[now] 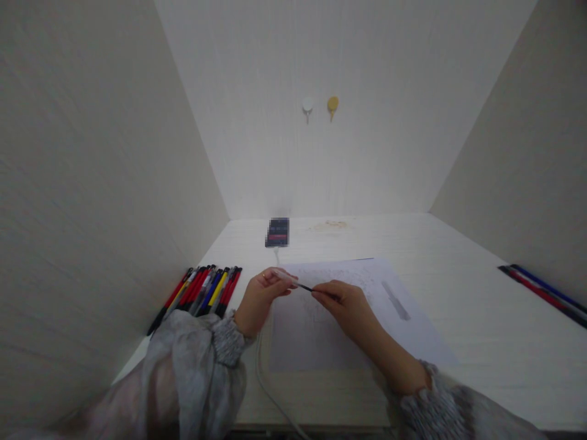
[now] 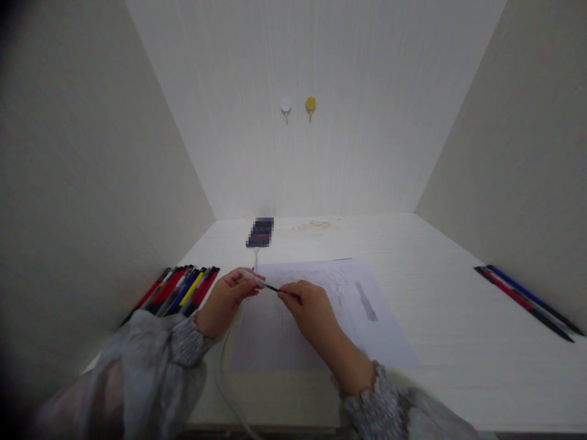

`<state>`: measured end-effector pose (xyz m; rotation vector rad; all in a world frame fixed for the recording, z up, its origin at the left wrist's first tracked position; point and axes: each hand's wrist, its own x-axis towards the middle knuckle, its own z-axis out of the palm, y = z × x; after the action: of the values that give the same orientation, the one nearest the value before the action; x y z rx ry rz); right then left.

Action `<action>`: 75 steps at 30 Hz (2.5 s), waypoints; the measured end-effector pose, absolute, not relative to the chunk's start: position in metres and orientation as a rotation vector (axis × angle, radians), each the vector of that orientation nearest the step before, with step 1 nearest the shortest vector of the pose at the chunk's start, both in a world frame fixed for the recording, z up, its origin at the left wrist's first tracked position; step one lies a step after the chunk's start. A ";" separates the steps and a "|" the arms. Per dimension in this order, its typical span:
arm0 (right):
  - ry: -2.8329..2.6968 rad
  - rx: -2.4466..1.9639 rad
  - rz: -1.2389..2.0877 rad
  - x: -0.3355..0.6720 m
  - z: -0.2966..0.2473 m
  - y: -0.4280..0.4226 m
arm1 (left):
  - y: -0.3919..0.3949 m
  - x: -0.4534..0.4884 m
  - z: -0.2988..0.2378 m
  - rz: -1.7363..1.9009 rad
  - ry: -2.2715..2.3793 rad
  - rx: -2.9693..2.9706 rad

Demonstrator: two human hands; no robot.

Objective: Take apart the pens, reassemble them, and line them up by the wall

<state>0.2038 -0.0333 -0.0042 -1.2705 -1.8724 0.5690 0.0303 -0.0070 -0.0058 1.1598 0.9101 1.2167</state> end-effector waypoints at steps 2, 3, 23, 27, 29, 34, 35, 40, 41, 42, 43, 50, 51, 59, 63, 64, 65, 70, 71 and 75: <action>-1.864 -1.262 0.573 0.203 -0.004 -0.033 | -0.009 0.032 -0.005 1.190 0.950 1.231; -1.858 -1.257 0.578 0.203 -0.004 -0.033 | -0.010 0.033 -0.004 1.179 0.968 1.257; -1.327 -0.887 1.075 0.202 0.010 -0.038 | -0.011 0.032 -0.014 1.178 1.019 1.505; -1.373 -0.919 1.021 0.200 0.008 -0.039 | -0.015 0.031 -0.016 1.138 1.015 1.644; -1.409 -0.952 0.986 0.199 0.006 -0.039 | -0.018 0.032 -0.015 1.109 0.966 1.664; -1.539 -1.018 0.854 0.197 0.006 -0.039 | -0.025 0.037 -0.009 1.012 0.824 1.645; -1.565 -1.017 0.835 0.196 0.007 -0.040 | -0.026 0.037 -0.008 0.982 0.798 1.653; -1.649 -1.008 0.778 0.194 0.011 -0.042 | -0.025 0.038 -0.008 0.906 0.671 1.569; -1.635 -1.015 0.767 0.195 0.011 -0.041 | -0.023 0.038 -0.010 0.902 0.668 1.533; -1.607 -1.031 0.754 0.198 0.011 -0.040 | -0.021 0.037 -0.011 0.903 0.676 1.496; -1.567 -1.055 0.742 0.202 0.011 -0.039 | -0.019 0.036 -0.012 0.910 0.690 1.459; -1.215 -1.207 0.610 0.257 0.008 -0.027 | -0.014 0.035 -0.011 1.041 0.814 1.282; -1.209 -1.225 0.592 0.265 0.007 -0.026 | -0.015 0.035 -0.010 1.055 0.824 1.256; -1.405 -1.579 0.588 0.308 -0.006 -0.027 | -0.013 0.035 -0.014 1.004 0.928 1.222; -1.624 -1.745 0.487 0.311 -0.015 -0.029 | -0.011 0.032 -0.020 0.974 0.928 1.287; -1.688 -1.776 0.454 0.310 -0.016 -0.030 | -0.010 0.032 -0.020 0.969 0.936 1.311; -1.752 -1.798 0.415 0.308 -0.017 -0.030 | -0.010 0.032 -0.021 0.963 0.947 1.335; -1.970 -1.847 0.200 0.295 -0.017 -0.032 | -0.011 0.032 -0.019 0.931 0.977 1.402; -2.001 -1.869 0.169 0.292 -0.017 -0.032 | -0.011 0.033 -0.018 0.925 0.982 1.404; -2.107 -1.958 0.032 0.287 -0.018 -0.033 | -0.011 0.032 -0.019 0.910 1.001 1.408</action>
<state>0.2866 -0.0330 -0.0179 -1.9577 -2.1073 0.0322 0.0321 -0.0112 -0.0187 1.4083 1.0011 0.9100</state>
